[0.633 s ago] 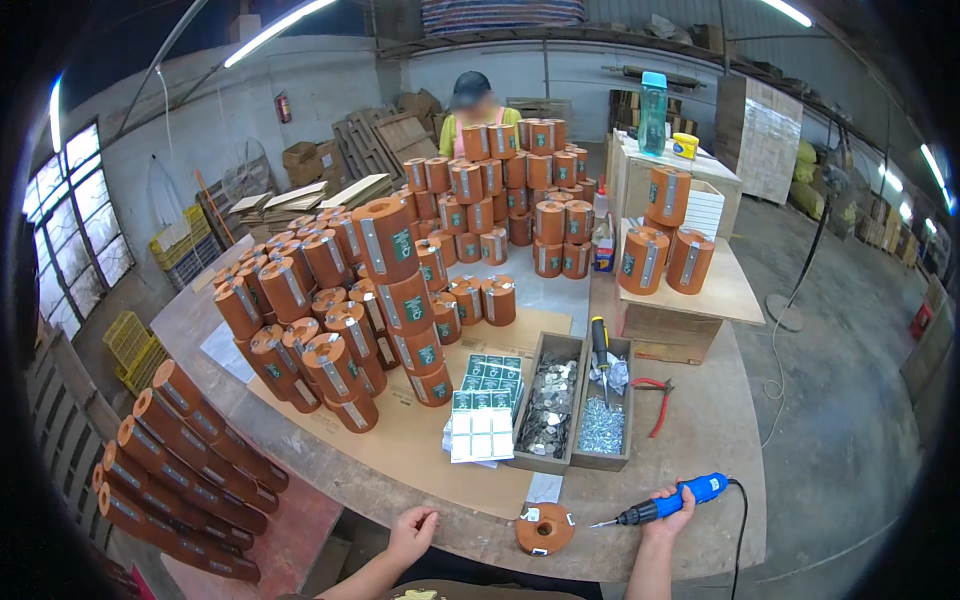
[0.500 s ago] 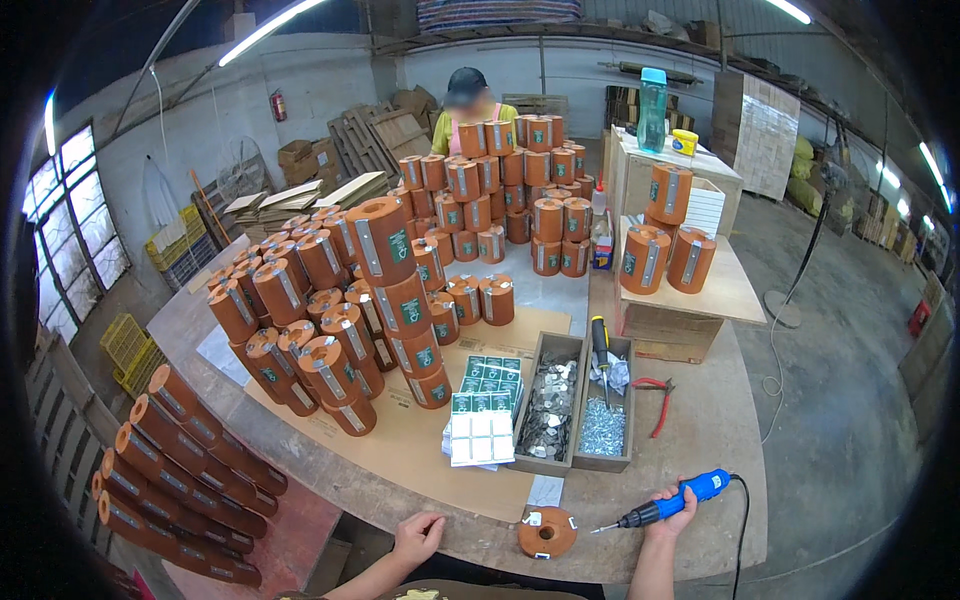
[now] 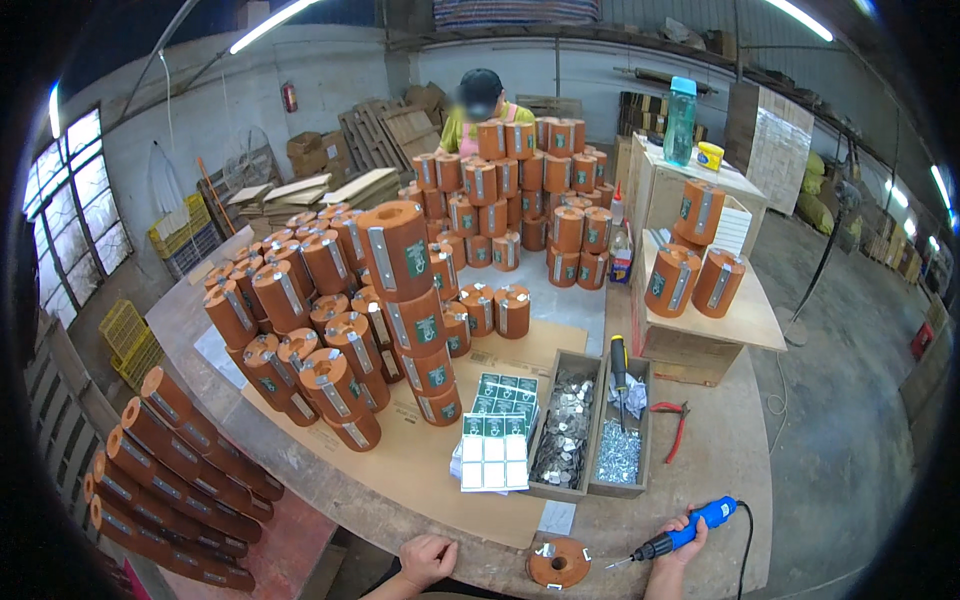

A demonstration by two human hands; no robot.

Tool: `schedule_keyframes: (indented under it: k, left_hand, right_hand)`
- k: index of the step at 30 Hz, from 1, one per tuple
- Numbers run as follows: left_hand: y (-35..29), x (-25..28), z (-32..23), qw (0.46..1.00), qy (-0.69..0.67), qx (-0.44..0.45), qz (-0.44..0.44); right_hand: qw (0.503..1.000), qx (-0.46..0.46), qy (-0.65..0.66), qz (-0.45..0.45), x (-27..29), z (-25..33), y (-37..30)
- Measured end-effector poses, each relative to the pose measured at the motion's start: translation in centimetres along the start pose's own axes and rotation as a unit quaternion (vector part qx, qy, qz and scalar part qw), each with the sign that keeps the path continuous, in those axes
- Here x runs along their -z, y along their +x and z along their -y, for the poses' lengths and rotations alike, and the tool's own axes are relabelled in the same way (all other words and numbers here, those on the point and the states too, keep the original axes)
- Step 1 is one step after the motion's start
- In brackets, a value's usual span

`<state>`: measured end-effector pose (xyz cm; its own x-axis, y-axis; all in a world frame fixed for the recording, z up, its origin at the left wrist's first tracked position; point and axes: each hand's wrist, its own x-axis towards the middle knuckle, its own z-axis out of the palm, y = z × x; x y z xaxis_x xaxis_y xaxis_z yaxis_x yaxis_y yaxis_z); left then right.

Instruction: The recorder is assembling wooden furniture components by attaching metal brackets to wooden cylinders using an electric screwdriver.

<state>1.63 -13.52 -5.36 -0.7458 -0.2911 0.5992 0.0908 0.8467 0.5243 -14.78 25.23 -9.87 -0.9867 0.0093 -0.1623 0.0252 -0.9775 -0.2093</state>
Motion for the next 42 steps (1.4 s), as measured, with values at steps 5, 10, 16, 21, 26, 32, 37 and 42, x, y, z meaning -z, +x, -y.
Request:
schedule_keyframes:
  k: [5,10,16,21,26,32,37,42]
  left_hand:
    - [0.2,-0.5,0.8,1.000,0.002,-0.002,0.027]
    - [0.1,-0.5,0.8,0.999,0.016,0.002,0.041]
    - [0.2,-0.5,0.7,0.999,0.014,-0.004,0.045]
    - [0.3,-0.5,0.8,0.999,0.013,-0.008,0.038]
    - [0.3,-0.7,0.9,0.999,0.018,-0.006,0.038]
    - [0.4,-0.3,0.6,0.999,-0.003,-0.005,0.037]
    - [-0.2,1.4,-0.4,0.941,-0.253,0.222,0.020]
    - [7.0,1.6,-6.3,0.920,-0.373,0.109,0.056]
  right_hand:
    - [0.999,-0.035,0.029,0.028,-1.3,-0.3,-0.5]
    - [0.996,-0.052,0.008,0.067,-1.5,-0.6,-0.5]
    - [0.995,-0.069,0.040,0.059,-1.0,-0.2,-0.6]
    - [0.996,-0.060,0.040,0.047,-1.0,-0.3,-0.6]
    - [0.998,-0.047,0.023,0.021,-1.6,-0.5,-0.8]
    - [1.000,-0.021,-0.016,0.012,-2.0,-0.6,-0.5]
    - [0.999,0.023,0.000,-0.026,-4.6,-0.7,-1.9]
    - [0.998,0.055,0.012,0.037,-8.0,-0.5,-1.1]
